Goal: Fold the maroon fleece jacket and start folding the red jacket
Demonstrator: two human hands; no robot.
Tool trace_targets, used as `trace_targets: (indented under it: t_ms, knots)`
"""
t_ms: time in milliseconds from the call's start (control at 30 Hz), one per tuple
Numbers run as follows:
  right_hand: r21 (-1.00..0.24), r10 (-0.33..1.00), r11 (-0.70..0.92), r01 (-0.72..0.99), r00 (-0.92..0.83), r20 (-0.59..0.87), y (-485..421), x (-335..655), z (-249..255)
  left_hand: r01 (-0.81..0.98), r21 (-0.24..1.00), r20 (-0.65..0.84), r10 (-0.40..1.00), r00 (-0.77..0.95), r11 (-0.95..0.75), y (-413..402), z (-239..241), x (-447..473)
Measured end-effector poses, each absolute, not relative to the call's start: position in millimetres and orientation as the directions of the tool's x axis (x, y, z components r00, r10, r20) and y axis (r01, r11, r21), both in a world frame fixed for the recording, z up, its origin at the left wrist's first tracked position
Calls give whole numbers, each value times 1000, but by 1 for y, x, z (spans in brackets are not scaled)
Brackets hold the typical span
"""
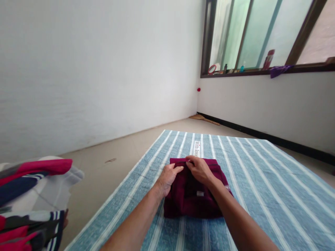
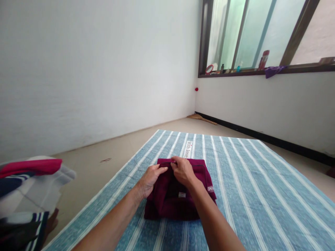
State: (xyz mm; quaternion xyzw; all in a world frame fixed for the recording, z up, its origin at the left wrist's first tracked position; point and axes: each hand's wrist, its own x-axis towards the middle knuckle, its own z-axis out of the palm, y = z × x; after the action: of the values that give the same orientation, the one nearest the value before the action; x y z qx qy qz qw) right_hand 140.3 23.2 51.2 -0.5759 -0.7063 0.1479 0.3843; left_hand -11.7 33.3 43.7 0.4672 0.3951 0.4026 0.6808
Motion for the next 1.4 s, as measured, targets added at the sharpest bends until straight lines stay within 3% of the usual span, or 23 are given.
trace_targets:
  t_ms: [167,300,400,467,533,600,733,967,1100,1233,1400]
  knots:
    - [-725,963,197,660,9,269,37,147,53,-65,986,-130,948,291,155,33,36,-8]
    - [-742,971,148,654,46,234,41,145,55,237,971,9,994,113,-35,26,35,-5]
    - [-742,970,138,656,62,236,41,144,54,567,779,284,957,63,-269,13,36,-3]
    - [-738,968,138,661,68,242,41,145,51,702,592,394,902,177,-396,2,36,-2]
    - [-728,965,139,671,72,251,41,146,49,761,463,316,887,338,-455,-10,35,1]
    - [-710,961,145,689,73,267,42,145,47,798,390,140,886,443,-460,-19,34,3]
    - [-645,941,183,742,57,333,38,143,46,841,295,-7,879,476,-453,-24,33,4]
    - [-461,859,357,812,-92,504,13,141,47,788,378,50,861,507,-486,-18,25,-1]
    - [-404,839,411,817,-166,518,3,142,45,674,530,72,819,569,-515,-6,35,-9]
    - [-424,835,338,840,-60,547,-16,137,49,477,723,40,721,692,-499,21,58,-28]
    - [-486,866,176,856,101,491,-59,110,48,533,655,19,717,697,-535,42,74,-33]
